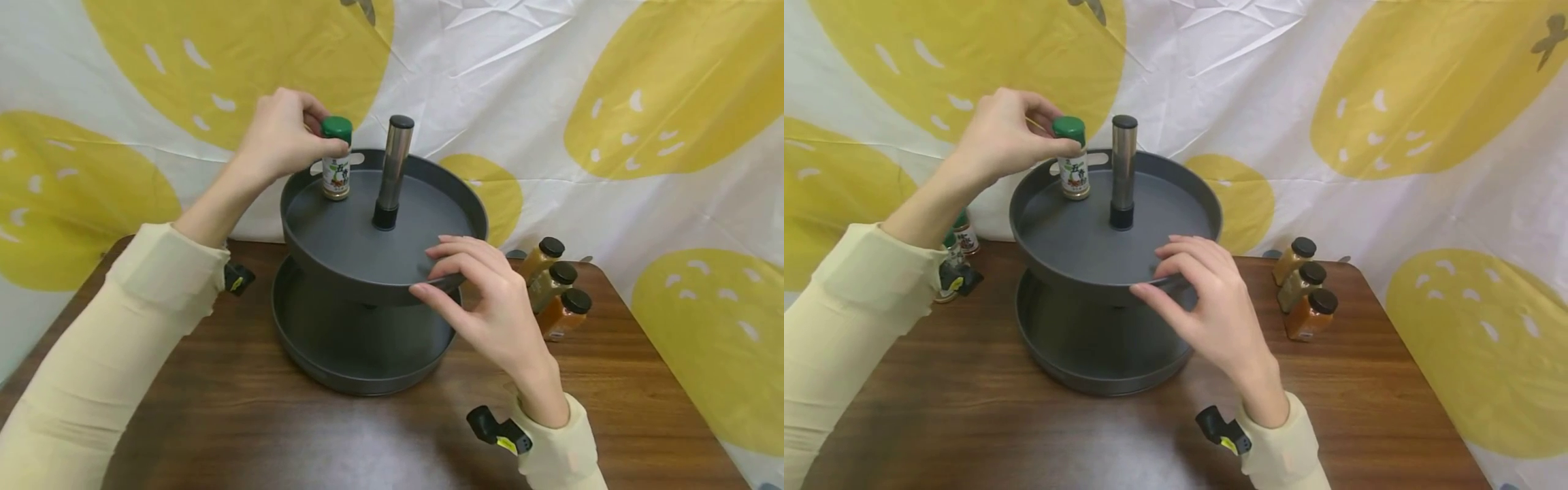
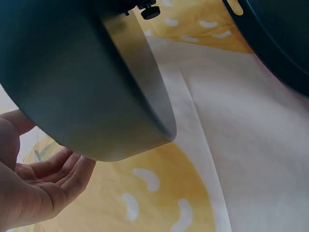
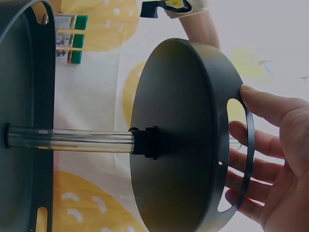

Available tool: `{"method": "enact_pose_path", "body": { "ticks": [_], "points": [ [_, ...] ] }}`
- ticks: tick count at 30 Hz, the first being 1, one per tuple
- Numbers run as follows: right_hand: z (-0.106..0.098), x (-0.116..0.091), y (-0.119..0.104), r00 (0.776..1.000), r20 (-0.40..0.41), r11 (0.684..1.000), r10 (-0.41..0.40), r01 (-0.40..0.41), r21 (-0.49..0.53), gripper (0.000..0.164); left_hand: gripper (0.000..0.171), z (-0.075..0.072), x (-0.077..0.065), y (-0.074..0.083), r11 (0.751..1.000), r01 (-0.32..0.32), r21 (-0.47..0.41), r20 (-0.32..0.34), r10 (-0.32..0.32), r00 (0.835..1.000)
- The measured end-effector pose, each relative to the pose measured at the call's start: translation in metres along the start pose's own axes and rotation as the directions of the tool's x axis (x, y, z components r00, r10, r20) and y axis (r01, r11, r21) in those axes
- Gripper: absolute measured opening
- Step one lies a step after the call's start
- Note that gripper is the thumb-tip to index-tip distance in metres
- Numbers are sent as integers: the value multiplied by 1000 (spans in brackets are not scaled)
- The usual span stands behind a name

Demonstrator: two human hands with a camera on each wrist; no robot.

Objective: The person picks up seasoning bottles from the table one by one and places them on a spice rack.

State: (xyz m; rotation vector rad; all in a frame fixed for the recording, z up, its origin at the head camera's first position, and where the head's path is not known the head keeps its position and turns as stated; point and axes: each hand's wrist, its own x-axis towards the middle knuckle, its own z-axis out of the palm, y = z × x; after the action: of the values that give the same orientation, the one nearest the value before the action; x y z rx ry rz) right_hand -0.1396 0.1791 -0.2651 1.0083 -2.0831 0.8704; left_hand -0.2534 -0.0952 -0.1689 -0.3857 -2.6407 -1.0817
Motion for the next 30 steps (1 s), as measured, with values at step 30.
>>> {"method": "enact_pose_path", "body": {
  "ticks": [30],
  "points": [
    [-3, -2, 2, 1000, 4, 1000, 14, -14, -9, 41, 62, -5, -12, -7, 994, 32, -106, 19, -30, 999]
  ]
}}
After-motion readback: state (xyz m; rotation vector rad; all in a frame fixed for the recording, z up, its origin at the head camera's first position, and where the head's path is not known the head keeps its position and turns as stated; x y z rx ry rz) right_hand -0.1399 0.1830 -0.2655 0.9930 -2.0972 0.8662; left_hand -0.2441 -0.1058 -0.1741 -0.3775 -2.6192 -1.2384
